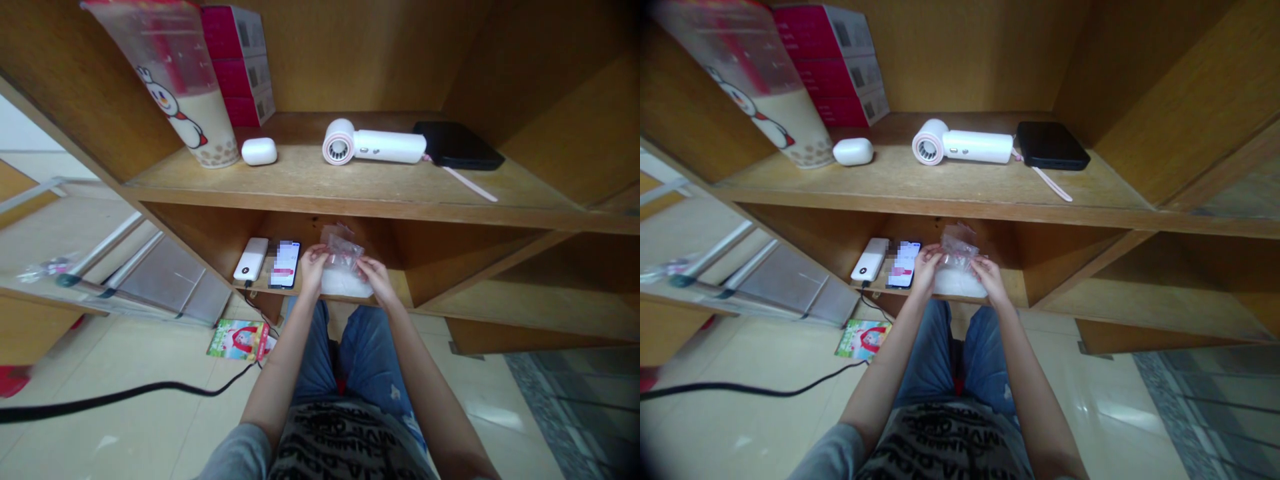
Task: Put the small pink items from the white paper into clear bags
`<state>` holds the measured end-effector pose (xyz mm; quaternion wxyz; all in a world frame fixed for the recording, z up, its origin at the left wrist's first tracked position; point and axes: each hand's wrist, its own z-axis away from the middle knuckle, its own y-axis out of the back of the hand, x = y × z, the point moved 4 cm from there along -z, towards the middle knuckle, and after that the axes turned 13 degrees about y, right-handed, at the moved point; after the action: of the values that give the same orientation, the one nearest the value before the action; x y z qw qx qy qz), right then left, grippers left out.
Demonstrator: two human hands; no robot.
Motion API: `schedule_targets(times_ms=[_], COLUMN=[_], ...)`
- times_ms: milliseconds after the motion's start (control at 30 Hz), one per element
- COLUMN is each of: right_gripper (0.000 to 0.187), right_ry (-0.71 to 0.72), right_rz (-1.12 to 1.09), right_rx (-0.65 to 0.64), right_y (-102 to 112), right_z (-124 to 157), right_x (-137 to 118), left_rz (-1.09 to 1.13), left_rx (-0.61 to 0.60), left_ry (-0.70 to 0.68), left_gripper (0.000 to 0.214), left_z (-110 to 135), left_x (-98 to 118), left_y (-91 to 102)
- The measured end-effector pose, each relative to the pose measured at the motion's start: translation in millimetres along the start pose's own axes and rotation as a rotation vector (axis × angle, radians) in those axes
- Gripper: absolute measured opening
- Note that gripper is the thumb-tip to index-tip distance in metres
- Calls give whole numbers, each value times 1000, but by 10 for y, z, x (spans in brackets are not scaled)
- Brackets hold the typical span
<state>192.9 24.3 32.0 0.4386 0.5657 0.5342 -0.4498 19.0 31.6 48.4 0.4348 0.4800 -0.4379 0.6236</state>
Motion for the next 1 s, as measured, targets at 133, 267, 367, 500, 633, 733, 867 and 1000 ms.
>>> schedule_targets(times_ms=[133, 267, 367, 500, 633, 733, 867, 1000], right_gripper=[39, 37, 34, 31, 28, 25, 24, 25], right_ry=[-15, 45, 117, 184, 225, 248, 272, 283], right_rz=[-56, -35, -2, 80, 132, 181, 228, 230], right_rx=[21, -9, -36, -123, -194, -221, -195, -163], right_y=[-46, -67, -99, -176, -217, -209, -186, -194], right_z=[64, 59, 53, 79, 125, 139, 132, 143], right_x=[-48, -131, -212, -279, -324, -373, -439, -448], left_rz=[-180, -528, -494, -452, -441, -425, -357, -201], left_rx=[84, 142, -101, -213, -208, -227, -284, -335], left_ry=[-55, -270, -224, -157, -150, -147, -124, -19], left_gripper=[22, 17, 21, 27, 24, 25, 28, 30], left_z=[28, 197, 340, 448, 466, 470, 457, 420], left_x=[-16, 162, 233, 252, 255, 276, 268, 205], left_y=[126, 166, 33, -133, -162, -132, -106, -107])
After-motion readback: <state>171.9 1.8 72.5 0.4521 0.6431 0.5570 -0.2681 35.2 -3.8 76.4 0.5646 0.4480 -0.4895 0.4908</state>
